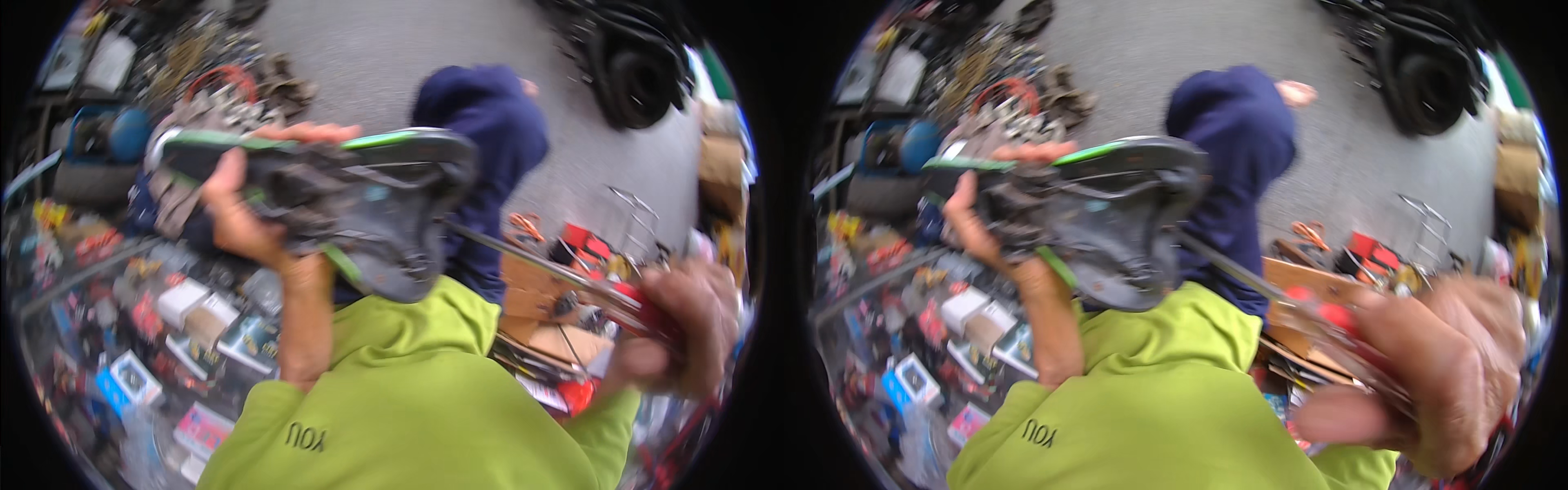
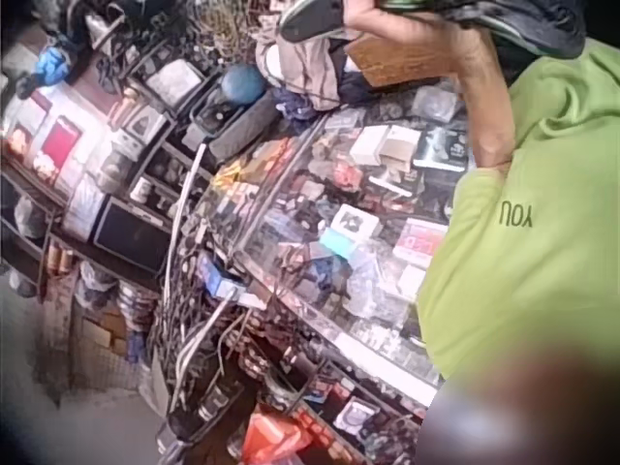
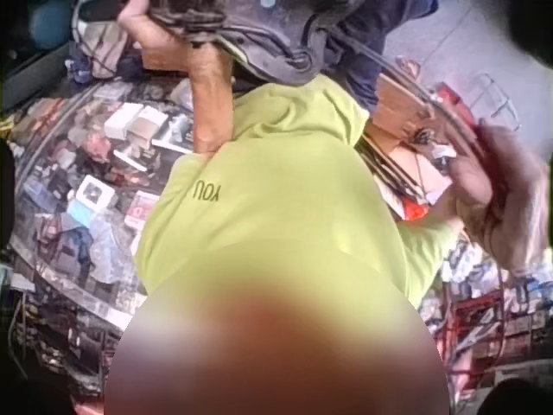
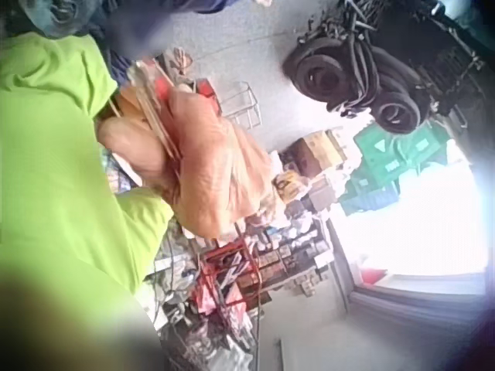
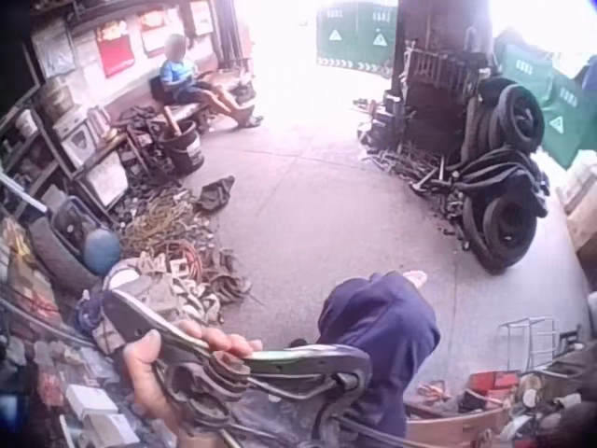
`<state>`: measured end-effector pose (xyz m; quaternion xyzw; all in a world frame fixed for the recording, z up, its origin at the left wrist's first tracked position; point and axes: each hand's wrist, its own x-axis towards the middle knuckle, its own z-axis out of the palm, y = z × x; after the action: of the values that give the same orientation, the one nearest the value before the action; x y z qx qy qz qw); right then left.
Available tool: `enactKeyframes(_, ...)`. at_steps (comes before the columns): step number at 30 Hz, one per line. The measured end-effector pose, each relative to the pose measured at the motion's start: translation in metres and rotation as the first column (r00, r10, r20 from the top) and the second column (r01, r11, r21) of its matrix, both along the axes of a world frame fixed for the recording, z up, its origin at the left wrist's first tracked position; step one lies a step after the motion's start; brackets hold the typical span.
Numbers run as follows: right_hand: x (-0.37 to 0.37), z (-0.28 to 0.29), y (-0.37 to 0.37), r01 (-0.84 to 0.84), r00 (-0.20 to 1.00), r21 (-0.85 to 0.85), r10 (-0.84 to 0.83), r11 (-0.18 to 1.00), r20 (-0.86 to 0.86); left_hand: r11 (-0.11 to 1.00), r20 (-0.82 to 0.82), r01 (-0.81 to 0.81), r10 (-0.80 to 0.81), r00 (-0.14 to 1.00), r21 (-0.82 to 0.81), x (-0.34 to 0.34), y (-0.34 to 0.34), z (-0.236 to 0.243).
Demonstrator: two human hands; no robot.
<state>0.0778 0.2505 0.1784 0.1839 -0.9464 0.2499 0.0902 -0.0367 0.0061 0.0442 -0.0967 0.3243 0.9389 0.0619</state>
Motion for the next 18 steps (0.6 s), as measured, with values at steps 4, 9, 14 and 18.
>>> enactKeyframes(4, 0.008, 0.027, 0.01, -0.04, 0.997, 0.081, 0.034, 0.996, 0.073, 0.999, -0.124, 0.03, -0.031, 0.992, -0.009, 0.004, -0.01, -0.009)
enactKeyframes(9, 0.019, 0.035, 0.012, -0.035, 0.996, 0.135, 0.024, 0.99, 0.083, 0.997, -0.093, 0.08, -0.08, 0.992, -0.007, 0.003, 0.0, -0.01)
enactKeyframes(14, 0.015, 0.009, 0.002, 0.025, 0.989, -0.099, -0.04, 0.995, -0.143, 0.998, -0.116, 0.052, -0.055, 0.992, -0.033, 0.005, 0.003, -0.007)
enactKeyframes(18, 0.02, 0.018, 0.005, 0.062, 0.997, -0.081, -0.066, 0.995, -0.05, 0.997, -0.131, 0.067, -0.072, 0.989, -0.041, 0.006, 0.005, -0.006)
